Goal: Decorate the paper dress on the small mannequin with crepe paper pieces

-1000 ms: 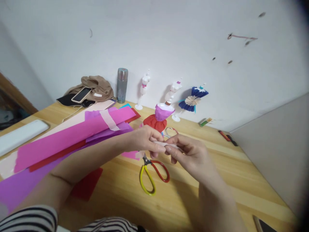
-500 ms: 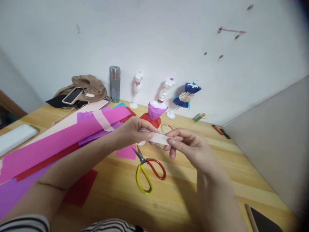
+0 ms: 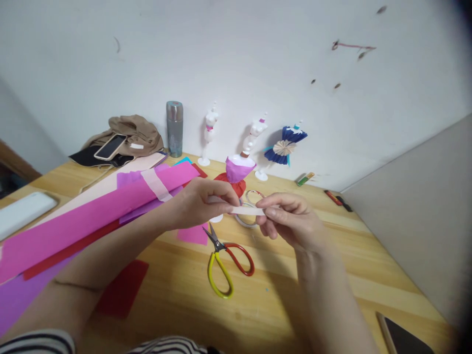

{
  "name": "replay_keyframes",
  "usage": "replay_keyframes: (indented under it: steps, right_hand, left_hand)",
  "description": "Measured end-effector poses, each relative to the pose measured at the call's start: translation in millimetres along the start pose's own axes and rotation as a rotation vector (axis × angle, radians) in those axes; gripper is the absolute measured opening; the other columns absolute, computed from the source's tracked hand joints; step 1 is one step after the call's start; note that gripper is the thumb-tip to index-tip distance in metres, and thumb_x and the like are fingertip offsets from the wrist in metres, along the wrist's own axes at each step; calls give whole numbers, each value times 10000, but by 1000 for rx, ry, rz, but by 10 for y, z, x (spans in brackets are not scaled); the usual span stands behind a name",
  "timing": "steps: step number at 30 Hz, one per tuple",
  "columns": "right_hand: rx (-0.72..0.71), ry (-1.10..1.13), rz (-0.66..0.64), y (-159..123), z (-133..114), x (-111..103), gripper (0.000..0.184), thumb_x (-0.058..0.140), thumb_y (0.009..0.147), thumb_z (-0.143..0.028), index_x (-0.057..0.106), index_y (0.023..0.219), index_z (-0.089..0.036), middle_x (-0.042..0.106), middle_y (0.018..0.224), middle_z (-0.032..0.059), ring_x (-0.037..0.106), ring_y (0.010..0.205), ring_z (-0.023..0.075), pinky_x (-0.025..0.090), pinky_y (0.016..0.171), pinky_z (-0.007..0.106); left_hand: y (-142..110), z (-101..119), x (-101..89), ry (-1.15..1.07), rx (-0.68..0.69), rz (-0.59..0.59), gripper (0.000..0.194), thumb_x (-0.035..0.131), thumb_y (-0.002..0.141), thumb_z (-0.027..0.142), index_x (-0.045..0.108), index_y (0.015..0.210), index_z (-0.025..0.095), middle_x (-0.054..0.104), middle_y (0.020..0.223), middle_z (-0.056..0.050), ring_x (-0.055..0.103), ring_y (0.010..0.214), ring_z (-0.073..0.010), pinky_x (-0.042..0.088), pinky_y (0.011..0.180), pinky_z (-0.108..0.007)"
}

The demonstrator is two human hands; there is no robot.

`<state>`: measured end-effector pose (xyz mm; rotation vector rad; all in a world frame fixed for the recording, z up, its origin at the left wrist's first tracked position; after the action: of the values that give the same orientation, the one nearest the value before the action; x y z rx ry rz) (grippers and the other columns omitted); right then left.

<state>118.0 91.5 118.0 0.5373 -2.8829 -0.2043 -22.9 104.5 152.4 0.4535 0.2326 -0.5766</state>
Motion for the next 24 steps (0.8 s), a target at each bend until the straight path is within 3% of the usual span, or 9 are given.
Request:
replay_keyframes:
  steps: [4, 9, 15, 21, 24]
  right_hand:
    - [-55, -21, -16, 9, -47, -27, 120, 845, 746, -322, 821, 836, -247, 754, 702, 24, 597, 413, 103, 502, 470, 258]
    - [-27, -27, -42, 5, -58, -20, 341, 827, 725, -534, 816, 835, -211, 767, 706, 73, 632, 435, 152, 524, 480, 301]
    - [3, -102, 149, 0, -16, -130, 311, 892, 670, -452, 723, 692, -192, 718, 594, 32, 581, 399, 118, 461, 402, 233]
    - [32, -194, 265, -47, -54, -262, 352, 902, 646, -456, 749, 807, -182, 729, 604, 33, 587, 400, 120, 479, 405, 236]
    - [42, -229, 269, -54, -88, -286, 351, 890, 654, -462, 750, 804, -176, 710, 574, 21, 574, 391, 117, 458, 392, 236]
  left_hand:
    - [-21, 107, -11, 57, 62, -8, 104, 657, 799, 185, 740, 773, 127, 638, 627, -12, 487, 553, -76, 357, 504, -200]
    - [-51, 63, 42, 24, 47, -75, 191, 704, 783, 292, 773, 831, 121, 719, 734, -70, 590, 629, -123, 423, 539, -225]
    - [-12, -61, 20, 135, 32, -5, 142, 700, 774, 258, 727, 713, 131, 715, 733, -58, 616, 687, -135, 455, 629, -241]
    - [60, -210, -20, 61, -108, -49, 121, 690, 731, 177, 736, 839, 145, 664, 666, 0, 546, 587, -92, 385, 538, -199]
    - [78, -258, -35, -13, -146, -66, 78, 694, 718, 182, 696, 783, 139, 672, 663, -4, 559, 576, -89, 392, 530, -193]
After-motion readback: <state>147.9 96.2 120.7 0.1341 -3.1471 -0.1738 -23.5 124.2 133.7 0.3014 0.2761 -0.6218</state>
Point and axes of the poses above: each hand's wrist, its own y-axis towards the middle knuckle, its own x-axis out of the palm, z = x × y, the point moved 10 cm from there along y, towards the middle knuckle
